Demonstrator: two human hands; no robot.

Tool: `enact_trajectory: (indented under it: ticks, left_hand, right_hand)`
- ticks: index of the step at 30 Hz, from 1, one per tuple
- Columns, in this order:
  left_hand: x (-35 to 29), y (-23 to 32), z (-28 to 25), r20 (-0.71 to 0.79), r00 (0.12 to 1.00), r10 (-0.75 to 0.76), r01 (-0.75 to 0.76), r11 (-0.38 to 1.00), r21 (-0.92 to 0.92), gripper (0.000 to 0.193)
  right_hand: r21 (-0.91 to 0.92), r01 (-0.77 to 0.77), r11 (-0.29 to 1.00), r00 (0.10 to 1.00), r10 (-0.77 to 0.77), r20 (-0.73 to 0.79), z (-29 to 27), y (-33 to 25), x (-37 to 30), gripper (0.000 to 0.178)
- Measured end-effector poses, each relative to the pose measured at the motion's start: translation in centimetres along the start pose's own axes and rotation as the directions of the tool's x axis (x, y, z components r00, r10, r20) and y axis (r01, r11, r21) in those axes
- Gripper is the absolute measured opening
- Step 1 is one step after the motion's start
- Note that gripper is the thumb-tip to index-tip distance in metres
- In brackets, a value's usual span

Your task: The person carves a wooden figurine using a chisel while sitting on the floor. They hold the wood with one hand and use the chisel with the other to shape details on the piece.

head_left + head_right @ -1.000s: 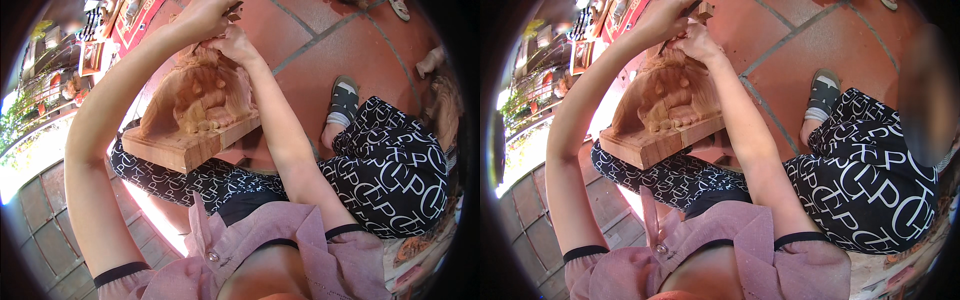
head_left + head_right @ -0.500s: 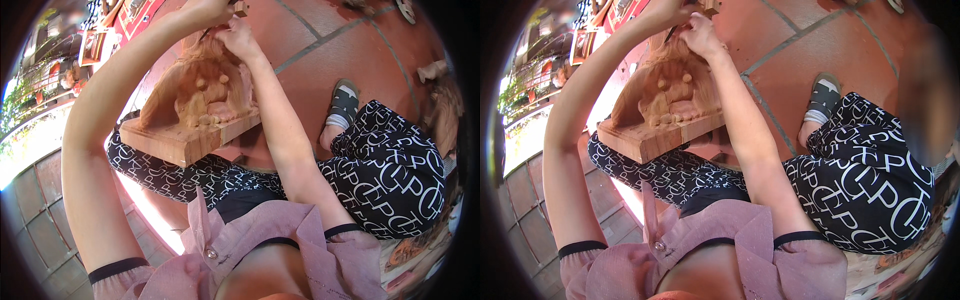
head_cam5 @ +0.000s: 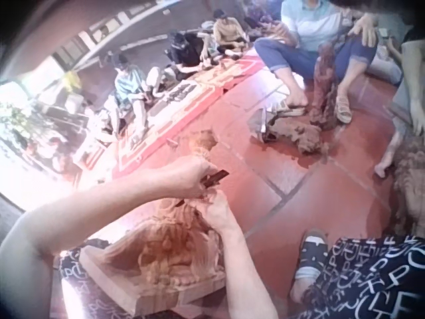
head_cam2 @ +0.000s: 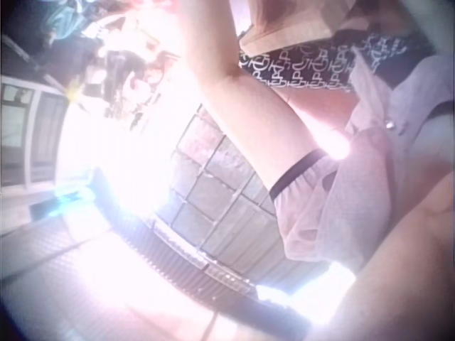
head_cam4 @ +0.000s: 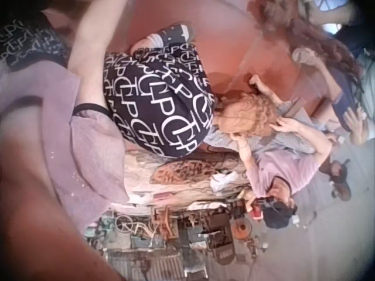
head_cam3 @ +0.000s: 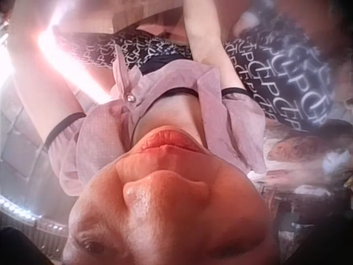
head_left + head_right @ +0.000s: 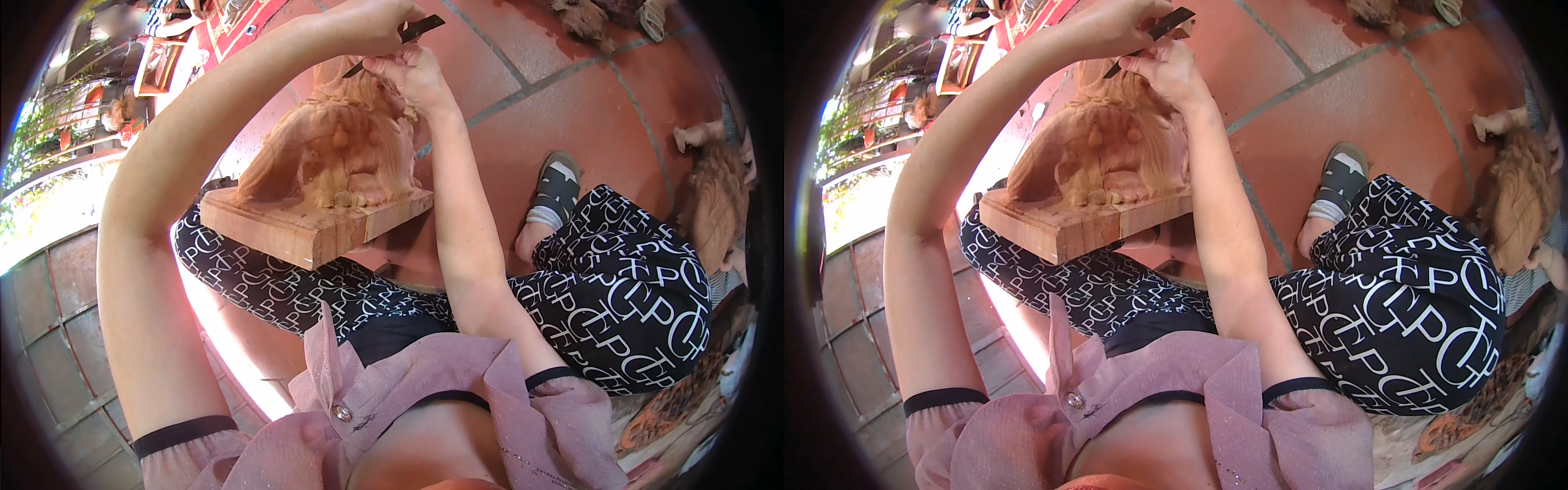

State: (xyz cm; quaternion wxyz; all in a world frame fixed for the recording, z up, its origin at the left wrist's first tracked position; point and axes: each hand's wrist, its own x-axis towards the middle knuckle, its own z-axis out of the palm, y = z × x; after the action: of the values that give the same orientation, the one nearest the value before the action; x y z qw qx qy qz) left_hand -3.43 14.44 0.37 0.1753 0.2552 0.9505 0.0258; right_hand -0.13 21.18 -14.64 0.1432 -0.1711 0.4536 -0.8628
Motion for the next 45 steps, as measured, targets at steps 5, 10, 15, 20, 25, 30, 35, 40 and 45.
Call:
enact_trajectory:
  ticks: [5,10,15,20,25,30,35,40,45]
  left_hand:
    - [-0.4,-0.8,0.0,0.038,0.995,0.097,-0.096,0.995,-0.012,0.019]
    - [1.0,-1.6,1.3,-0.027,0.976,0.216,-0.217,0.976,-0.027,0.020]
    - [-0.3,-1.7,1.1,0.000,0.994,0.108,-0.108,0.994,-0.002,0.022]
    - [0.1,-1.5,1.1,0.014,0.993,0.119,-0.119,0.993,0.014,0.028]
    - [0.4,-1.8,1.2,-0.024,0.995,0.096,-0.096,0.995,-0.021,0.029]
    - [0.0,-1.8,1.1,-0.034,0.994,0.106,-0.106,0.994,-0.019,0.029]
    - [0.3,-1.5,0.9,0.037,0.998,0.057,-0.056,0.998,-0.020,0.025]
    - [-0.3,-1.6,1.2,-0.050,0.997,0.060,-0.064,0.995,-0.072,0.026]
    - [0.0,-1.8,1.7,0.027,0.998,-0.064,0.065,0.996,-0.052,0.043]
  right_hand:
    - [0.064,-0.037,0.997,0.998,0.033,0.060,0.7,0.8,-0.2,0.021]
    - [0.008,0.060,0.998,0.998,-0.060,0.001,-0.1,1.9,0.4,0.020]
    - [0.007,0.078,0.997,0.997,-0.078,0.026,1.2,1.9,0.0,0.021]
    - [-0.056,0.084,0.995,0.996,-0.086,-0.034,0.2,3.2,0.4,0.019]
    - [-0.241,-0.115,0.964,0.990,0.091,-0.110,0.2,1.7,0.3,0.020]
    - [0.029,0.047,0.998,0.994,-0.044,-0.098,1.4,1.6,0.0,0.020]
    - [-0.105,-0.095,0.990,0.995,0.090,-0.052,0.9,0.2,-0.5,0.018]
    - [0.086,0.054,0.995,0.996,-0.047,-0.081,1.3,1.9,-0.1,0.021]
    - [0.045,0.012,0.999,1.000,-0.011,-0.024,1.2,1.1,-0.5,0.020]
